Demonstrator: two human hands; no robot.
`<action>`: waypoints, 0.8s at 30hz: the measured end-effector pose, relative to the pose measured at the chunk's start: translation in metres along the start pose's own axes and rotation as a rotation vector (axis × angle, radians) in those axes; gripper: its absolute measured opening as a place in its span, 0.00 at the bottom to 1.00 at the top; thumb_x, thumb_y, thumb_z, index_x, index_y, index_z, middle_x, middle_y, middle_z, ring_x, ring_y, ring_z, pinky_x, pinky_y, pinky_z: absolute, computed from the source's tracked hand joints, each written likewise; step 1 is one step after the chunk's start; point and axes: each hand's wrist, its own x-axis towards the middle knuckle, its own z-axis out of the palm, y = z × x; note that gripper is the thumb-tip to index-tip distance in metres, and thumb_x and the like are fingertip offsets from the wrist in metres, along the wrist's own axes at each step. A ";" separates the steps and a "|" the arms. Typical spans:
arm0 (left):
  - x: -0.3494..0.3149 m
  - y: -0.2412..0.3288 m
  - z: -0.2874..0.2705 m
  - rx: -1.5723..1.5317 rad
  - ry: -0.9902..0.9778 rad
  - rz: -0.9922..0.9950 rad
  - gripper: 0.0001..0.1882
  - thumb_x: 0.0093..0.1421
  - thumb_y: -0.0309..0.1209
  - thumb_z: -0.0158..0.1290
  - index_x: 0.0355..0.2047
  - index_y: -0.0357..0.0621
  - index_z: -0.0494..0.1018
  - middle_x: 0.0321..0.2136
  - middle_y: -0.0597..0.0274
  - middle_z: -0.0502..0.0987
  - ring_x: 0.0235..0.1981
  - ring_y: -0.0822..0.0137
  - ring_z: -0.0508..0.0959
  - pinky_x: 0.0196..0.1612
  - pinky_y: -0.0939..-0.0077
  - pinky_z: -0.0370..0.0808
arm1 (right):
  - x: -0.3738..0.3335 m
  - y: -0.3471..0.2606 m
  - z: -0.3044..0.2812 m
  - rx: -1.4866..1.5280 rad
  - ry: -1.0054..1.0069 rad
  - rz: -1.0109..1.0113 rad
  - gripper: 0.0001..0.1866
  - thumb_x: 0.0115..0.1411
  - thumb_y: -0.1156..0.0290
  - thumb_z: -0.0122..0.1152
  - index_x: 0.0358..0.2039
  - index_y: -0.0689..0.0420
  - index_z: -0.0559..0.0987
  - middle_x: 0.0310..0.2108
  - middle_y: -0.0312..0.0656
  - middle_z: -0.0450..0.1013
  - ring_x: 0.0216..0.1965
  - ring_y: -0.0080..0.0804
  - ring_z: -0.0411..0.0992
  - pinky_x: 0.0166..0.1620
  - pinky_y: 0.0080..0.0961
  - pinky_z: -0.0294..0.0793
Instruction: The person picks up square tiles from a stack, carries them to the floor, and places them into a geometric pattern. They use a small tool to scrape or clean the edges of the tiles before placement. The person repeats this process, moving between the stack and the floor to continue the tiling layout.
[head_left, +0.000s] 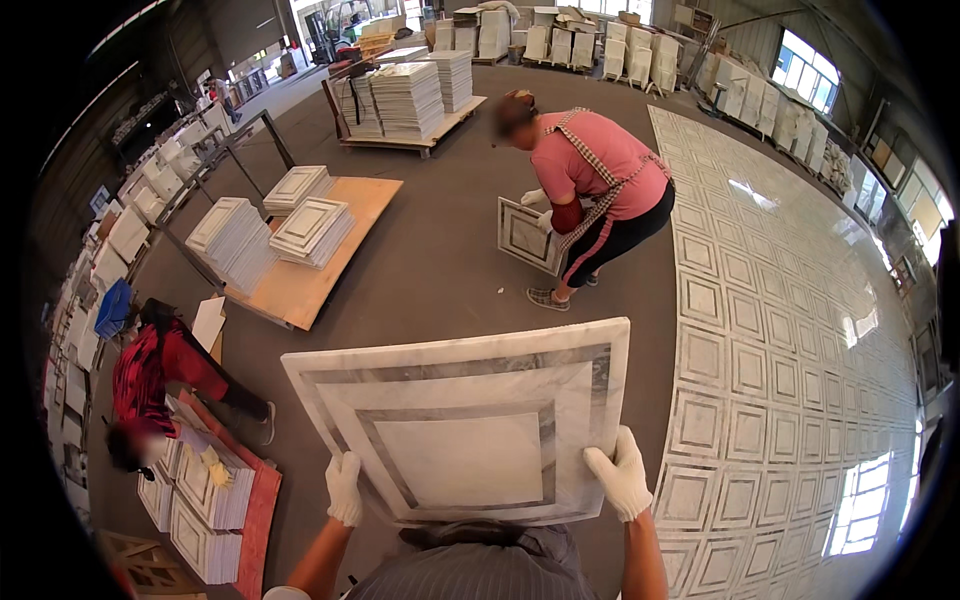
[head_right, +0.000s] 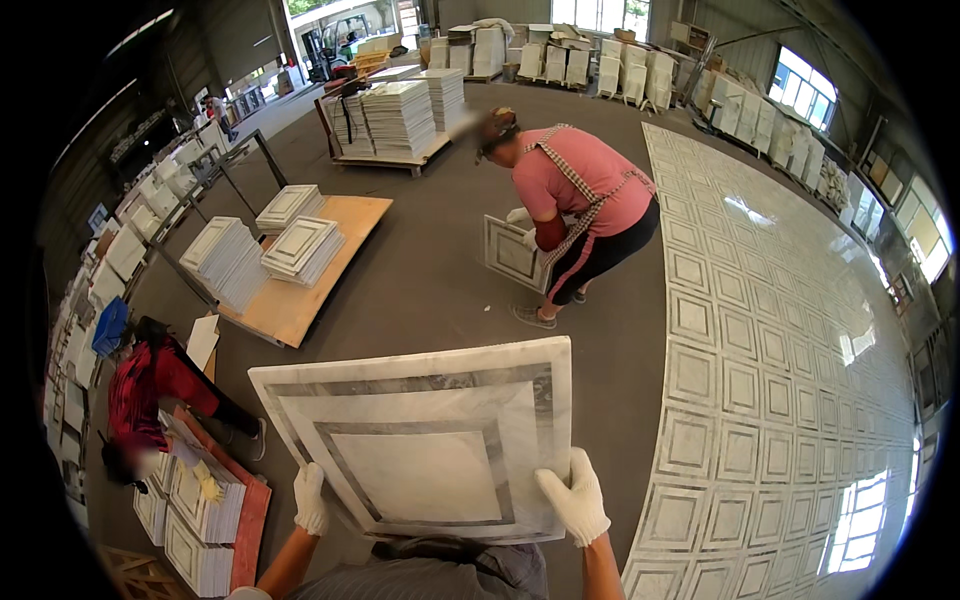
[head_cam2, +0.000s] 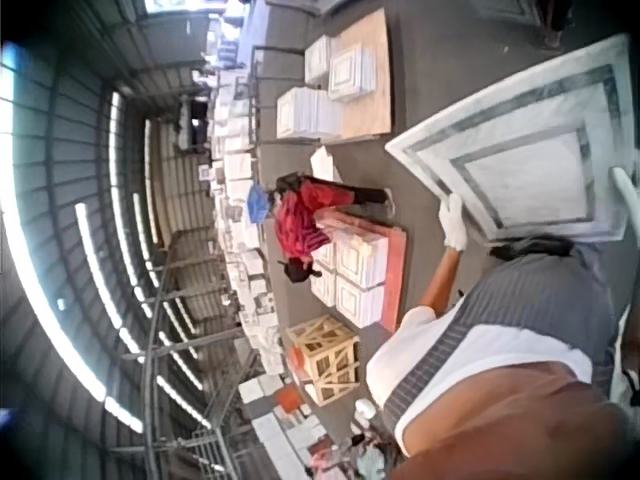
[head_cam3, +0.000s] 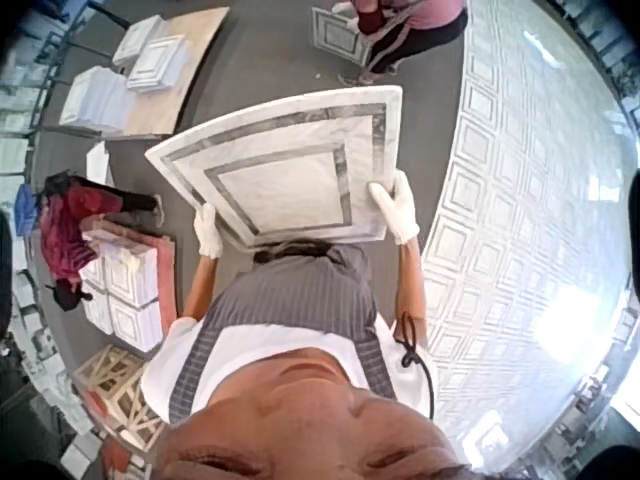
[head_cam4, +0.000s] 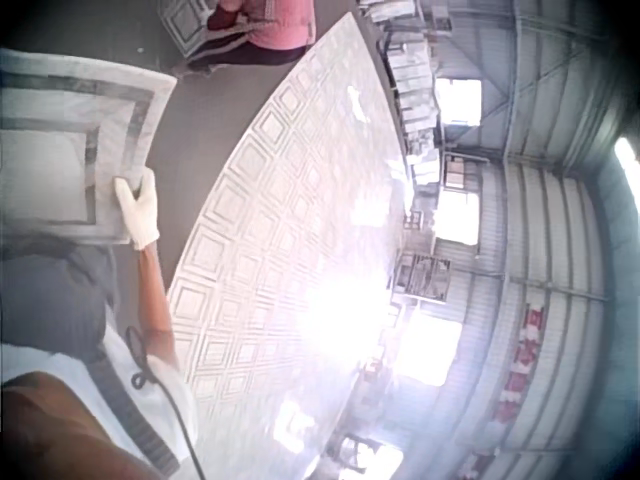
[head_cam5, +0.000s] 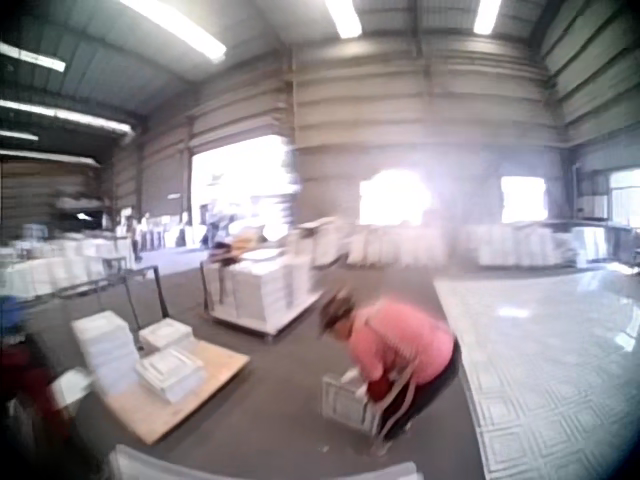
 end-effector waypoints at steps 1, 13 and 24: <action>0.012 -0.003 -0.003 0.018 0.067 -0.014 0.12 0.64 0.38 0.50 0.35 0.41 0.71 0.30 0.74 0.67 0.33 0.78 0.63 0.39 0.77 0.64 | 0.028 -0.004 0.005 0.000 -0.055 0.006 0.16 0.55 0.64 0.66 0.39 0.60 0.74 0.29 0.33 0.71 0.30 0.19 0.65 0.35 0.23 0.69; 0.074 0.038 0.042 0.094 0.342 0.010 0.15 0.63 0.37 0.50 0.40 0.37 0.73 0.28 0.75 0.71 0.29 0.79 0.66 0.33 0.79 0.65 | 0.280 -0.057 0.094 0.167 -0.490 0.004 0.17 0.53 0.66 0.69 0.39 0.62 0.76 0.33 0.35 0.74 0.33 0.21 0.69 0.39 0.23 0.71; 0.281 0.121 0.072 0.065 -0.028 -0.095 0.21 0.53 0.30 0.66 0.44 0.32 0.74 0.36 0.60 0.81 0.37 0.72 0.79 0.43 0.74 0.76 | 0.436 -0.109 0.190 0.170 -0.383 -0.008 0.18 0.51 0.73 0.70 0.41 0.65 0.77 0.31 0.37 0.78 0.30 0.22 0.74 0.35 0.21 0.74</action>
